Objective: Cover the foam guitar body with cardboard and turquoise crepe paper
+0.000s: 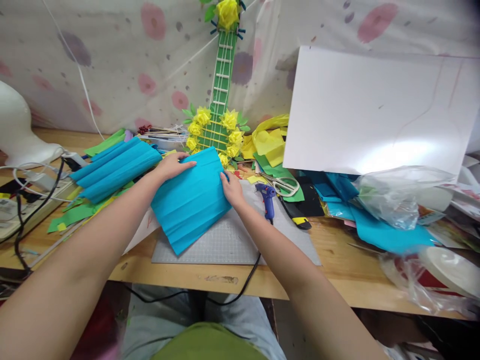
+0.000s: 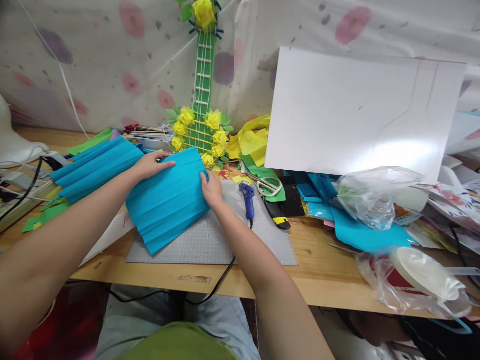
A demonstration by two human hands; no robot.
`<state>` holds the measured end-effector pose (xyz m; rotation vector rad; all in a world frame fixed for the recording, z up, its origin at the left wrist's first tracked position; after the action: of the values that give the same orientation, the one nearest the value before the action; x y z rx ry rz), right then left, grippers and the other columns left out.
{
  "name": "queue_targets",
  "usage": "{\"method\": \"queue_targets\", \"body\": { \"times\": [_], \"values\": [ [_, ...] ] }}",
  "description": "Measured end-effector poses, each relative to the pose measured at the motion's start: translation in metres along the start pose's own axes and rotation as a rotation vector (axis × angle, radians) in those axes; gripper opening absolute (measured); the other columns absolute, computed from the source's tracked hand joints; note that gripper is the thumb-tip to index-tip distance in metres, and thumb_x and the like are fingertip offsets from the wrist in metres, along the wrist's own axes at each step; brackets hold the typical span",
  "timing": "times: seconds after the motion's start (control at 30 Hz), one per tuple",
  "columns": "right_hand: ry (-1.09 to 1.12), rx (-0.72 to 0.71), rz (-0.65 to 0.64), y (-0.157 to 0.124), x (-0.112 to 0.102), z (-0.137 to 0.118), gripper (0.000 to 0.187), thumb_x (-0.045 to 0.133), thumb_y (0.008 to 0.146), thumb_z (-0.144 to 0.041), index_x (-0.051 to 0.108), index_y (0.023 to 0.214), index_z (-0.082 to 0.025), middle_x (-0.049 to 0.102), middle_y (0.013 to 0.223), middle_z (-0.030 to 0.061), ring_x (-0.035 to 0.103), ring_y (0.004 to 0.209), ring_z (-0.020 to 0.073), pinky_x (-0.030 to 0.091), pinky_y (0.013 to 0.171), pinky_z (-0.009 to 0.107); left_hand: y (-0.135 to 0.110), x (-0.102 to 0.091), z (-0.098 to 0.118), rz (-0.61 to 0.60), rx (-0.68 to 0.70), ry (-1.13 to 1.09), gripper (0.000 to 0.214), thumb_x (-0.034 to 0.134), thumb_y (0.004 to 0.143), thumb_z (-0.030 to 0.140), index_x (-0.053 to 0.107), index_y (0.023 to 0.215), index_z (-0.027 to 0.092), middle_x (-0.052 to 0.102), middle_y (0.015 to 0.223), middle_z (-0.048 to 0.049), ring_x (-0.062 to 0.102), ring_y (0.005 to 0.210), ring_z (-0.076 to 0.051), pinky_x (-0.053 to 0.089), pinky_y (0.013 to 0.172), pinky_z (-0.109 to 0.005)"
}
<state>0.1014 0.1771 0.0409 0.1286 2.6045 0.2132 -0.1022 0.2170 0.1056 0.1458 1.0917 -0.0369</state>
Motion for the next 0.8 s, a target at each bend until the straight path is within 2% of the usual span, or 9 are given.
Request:
{"method": "queue_targets", "body": {
  "times": [0.17,0.3,0.4,0.5,0.6,0.7,0.8],
  "values": [
    [0.288,0.23,0.057,0.001,-0.003,0.027,0.032,0.051,0.082,-0.036,0.053,0.108,-0.017,0.062,0.112,0.0082,0.057,0.1,0.0169,0.044,0.085,0.027,-0.001,0.003,0.002,-0.034,0.013,0.06,0.067,0.05,0.072,0.064,0.056,0.124,0.021,0.057,0.127,-0.0065,0.052,0.115,-0.026,0.04,0.093,-0.03],
    [0.428,0.338,0.106,-0.002,-0.001,0.043,0.029,0.05,0.081,-0.033,0.049,0.106,-0.018,0.064,0.104,0.0069,0.059,0.091,0.0148,0.045,0.074,0.024,-0.005,0.005,0.006,-0.033,-0.018,0.104,0.07,0.042,0.074,0.069,0.055,0.124,0.022,0.057,0.127,-0.0075,0.053,0.113,-0.028,0.041,0.091,-0.032],
    [0.431,0.386,0.087,-0.004,0.003,0.054,0.028,0.047,0.082,-0.029,0.047,0.108,-0.021,0.064,0.104,0.0054,0.059,0.089,0.0148,0.046,0.07,0.024,-0.006,0.009,0.002,-0.047,-0.065,0.151,0.076,0.036,0.073,0.074,0.056,0.123,0.021,0.056,0.127,-0.0093,0.052,0.114,-0.031,0.041,0.091,-0.035],
    [0.378,0.382,0.022,-0.005,0.008,0.058,0.03,0.046,0.082,-0.03,0.047,0.111,-0.023,0.064,0.098,0.0035,0.06,0.088,0.0162,0.047,0.066,0.026,-0.007,0.016,-0.002,-0.077,-0.089,0.156,0.079,0.035,0.071,0.076,0.056,0.122,0.02,0.057,0.126,-0.0103,0.053,0.113,-0.033,0.042,0.09,-0.036],
    [0.372,0.377,-0.01,-0.008,0.011,0.06,0.026,0.048,0.08,-0.03,0.051,0.105,-0.023,0.065,0.093,0.0027,0.06,0.086,0.0164,0.048,0.068,0.026,-0.008,0.021,-0.004,-0.071,-0.091,0.126,0.076,0.038,0.071,0.074,0.057,0.122,0.021,0.058,0.125,-0.0099,0.054,0.111,-0.032,0.043,0.088,-0.035],
    [0.303,0.323,0.034,-0.009,0.004,0.054,0.017,0.049,0.079,-0.029,0.057,0.091,-0.02,0.065,0.094,0.0037,0.06,0.087,0.0157,0.046,0.075,0.026,-0.008,0.02,-0.005,-0.033,-0.103,0.119,0.075,0.042,0.07,0.073,0.056,0.121,0.02,0.06,0.122,-0.0104,0.055,0.11,-0.032,0.043,0.087,-0.036],
    [0.082,0.194,0.09,-0.007,-0.01,0.039,0.022,0.047,0.082,-0.035,0.06,0.078,-0.018,0.065,0.092,0.0058,0.057,0.092,0.0177,0.043,0.084,0.029,-0.009,0.021,-0.006,-0.02,-0.108,0.109,0.074,0.044,0.07,0.072,0.056,0.121,0.02,0.06,0.121,-0.0106,0.055,0.109,-0.032,0.043,0.087,-0.036]
  ]
}}
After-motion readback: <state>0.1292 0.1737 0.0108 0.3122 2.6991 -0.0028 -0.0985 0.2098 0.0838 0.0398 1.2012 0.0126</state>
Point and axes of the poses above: each hand's wrist, its own y-axis towards the middle knuckle, its own x-axis out of the palm, z = x × y, the point moved 10 cm from there along y, towards the middle knuckle
